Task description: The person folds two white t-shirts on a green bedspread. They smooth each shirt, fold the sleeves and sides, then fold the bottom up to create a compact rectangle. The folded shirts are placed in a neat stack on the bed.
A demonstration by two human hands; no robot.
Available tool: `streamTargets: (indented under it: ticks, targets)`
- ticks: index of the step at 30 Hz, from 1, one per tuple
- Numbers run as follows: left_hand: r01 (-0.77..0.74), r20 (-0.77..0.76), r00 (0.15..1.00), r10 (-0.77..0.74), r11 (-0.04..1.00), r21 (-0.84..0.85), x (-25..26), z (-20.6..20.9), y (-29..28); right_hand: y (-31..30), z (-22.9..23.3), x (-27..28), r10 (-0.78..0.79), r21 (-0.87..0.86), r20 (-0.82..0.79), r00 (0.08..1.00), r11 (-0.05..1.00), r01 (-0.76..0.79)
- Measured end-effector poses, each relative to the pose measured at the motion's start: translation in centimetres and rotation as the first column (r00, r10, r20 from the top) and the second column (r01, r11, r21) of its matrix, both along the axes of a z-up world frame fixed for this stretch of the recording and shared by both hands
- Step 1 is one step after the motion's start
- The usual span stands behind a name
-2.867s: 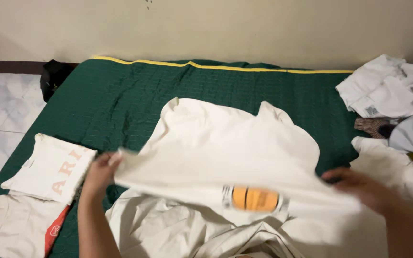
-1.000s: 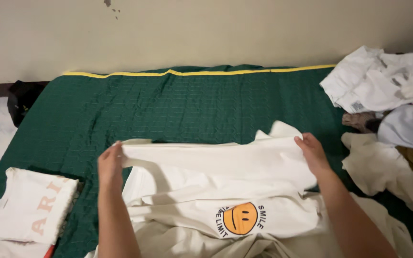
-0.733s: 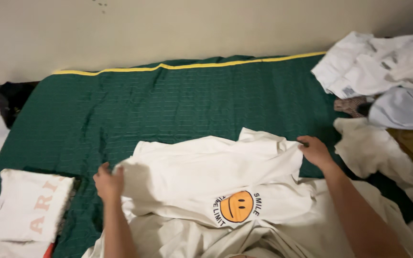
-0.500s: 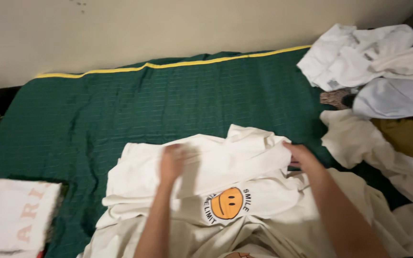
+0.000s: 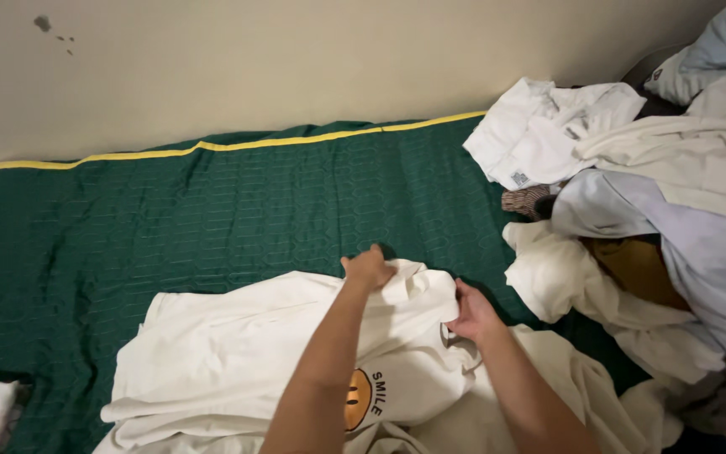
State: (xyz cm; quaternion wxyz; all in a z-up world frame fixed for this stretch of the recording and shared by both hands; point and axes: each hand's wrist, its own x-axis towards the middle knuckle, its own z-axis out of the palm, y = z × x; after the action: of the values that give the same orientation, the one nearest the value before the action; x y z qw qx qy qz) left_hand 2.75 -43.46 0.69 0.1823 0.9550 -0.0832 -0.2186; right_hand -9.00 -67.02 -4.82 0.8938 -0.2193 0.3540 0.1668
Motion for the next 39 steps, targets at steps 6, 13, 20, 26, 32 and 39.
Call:
streamTargets:
  ticks: [6, 13, 20, 26, 32, 39]
  targets:
    - [-0.25, 0.003, 0.959, 0.285, 0.848, -0.468, 1.6, 3.2, 4.2, -0.6, -1.4, 1.1, -0.051, 0.067, 0.078, 0.996, 0.997, 0.046]
    - [-0.28, -0.136, 0.816, 0.562, 0.178, -0.943, 3.1, 10.6, 13.1, -2.3, 1.4, 0.1, -0.169, -0.038, 0.226, 0.959, 0.983, 0.182]
    - [-0.301, -0.079, 0.861, 0.503, 0.377, -0.876, 2.2, 15.4, 13.2, -2.4, 4.0, -2.7, 0.223, -0.852, -0.037, 0.974, 0.502, -0.147]
    - [-0.119, 0.111, 0.914, 0.391, 0.518, -0.847, 2.7, 12.3, 20.2, -4.8, 1.9, -1.8, 0.434, -0.908, -0.376, 0.819, -0.35, -0.232]
    - [-0.479, 0.259, 0.687, 0.679, 0.691, -0.541, -5.6, 5.2, 39.3, -2.2, 1.2, 3.2, 0.524, -0.922, -0.203, 0.827, -0.386, 0.017]
    - [-0.8, 0.105, 0.506, 0.856, 0.511, -0.314, -16.4, -1.8, 48.4, 4.7, 1.9, 9.5, 0.622, -0.977, -0.166, 0.765, 0.005, -0.215]
